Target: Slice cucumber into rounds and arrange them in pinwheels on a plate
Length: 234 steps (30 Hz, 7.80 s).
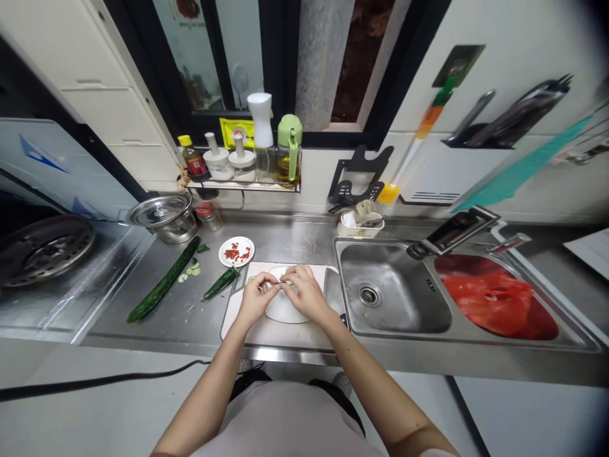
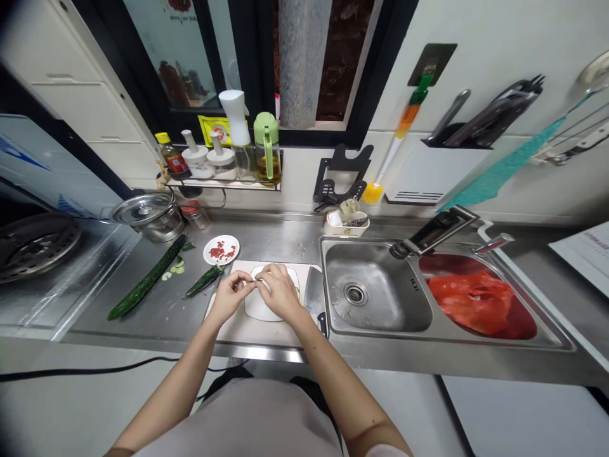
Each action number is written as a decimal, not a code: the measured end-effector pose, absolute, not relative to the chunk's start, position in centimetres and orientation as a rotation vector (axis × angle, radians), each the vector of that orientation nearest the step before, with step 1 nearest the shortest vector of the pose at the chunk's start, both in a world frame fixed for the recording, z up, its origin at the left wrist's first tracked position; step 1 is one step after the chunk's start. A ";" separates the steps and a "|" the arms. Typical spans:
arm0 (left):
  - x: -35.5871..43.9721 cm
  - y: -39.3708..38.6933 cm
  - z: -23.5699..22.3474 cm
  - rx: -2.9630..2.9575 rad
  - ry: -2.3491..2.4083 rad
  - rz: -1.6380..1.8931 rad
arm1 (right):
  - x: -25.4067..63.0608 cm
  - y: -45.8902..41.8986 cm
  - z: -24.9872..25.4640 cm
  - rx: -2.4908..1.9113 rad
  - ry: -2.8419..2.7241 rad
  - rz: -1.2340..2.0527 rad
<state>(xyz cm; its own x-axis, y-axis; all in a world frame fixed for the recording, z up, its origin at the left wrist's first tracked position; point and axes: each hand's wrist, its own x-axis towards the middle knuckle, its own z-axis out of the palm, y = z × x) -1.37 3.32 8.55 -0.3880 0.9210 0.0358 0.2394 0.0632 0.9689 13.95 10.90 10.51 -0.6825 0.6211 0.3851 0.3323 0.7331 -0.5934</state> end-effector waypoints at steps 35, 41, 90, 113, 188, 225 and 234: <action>-0.6 4.6 10.3 0.529 1.166 1.297 | 16.4 12.4 9.6 -0.488 -2.377 0.279; -0.7 4.7 10.0 0.590 1.229 1.329 | 16.1 12.1 9.7 -0.500 -2.353 0.363; 2.0 5.5 0.1 1.270 2.031 0.480 | 15.9 9.9 0.5 -1.308 -2.790 0.815; 1.6 4.9 1.2 1.396 2.006 0.403 | 17.0 8.0 1.8 -1.242 -2.924 0.595; -6.4 1.7 0.3 0.927 2.585 0.594 | 19.7 7.6 0.8 -1.155 -2.292 0.624; -2.4 3.5 7.0 0.954 1.599 1.527 | 13.8 10.7 8.4 -0.887 -2.149 0.866; -0.9 3.7 8.3 0.987 1.604 1.495 | 13.6 11.0 8.7 -0.777 -2.195 0.877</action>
<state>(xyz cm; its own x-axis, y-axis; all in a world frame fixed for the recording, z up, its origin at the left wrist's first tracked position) -0.94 3.68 8.27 -0.4471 0.8945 -0.0046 0.0586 0.0344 0.9977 13.57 10.97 8.73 -0.6192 0.7086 0.3384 0.2804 0.6021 -0.7476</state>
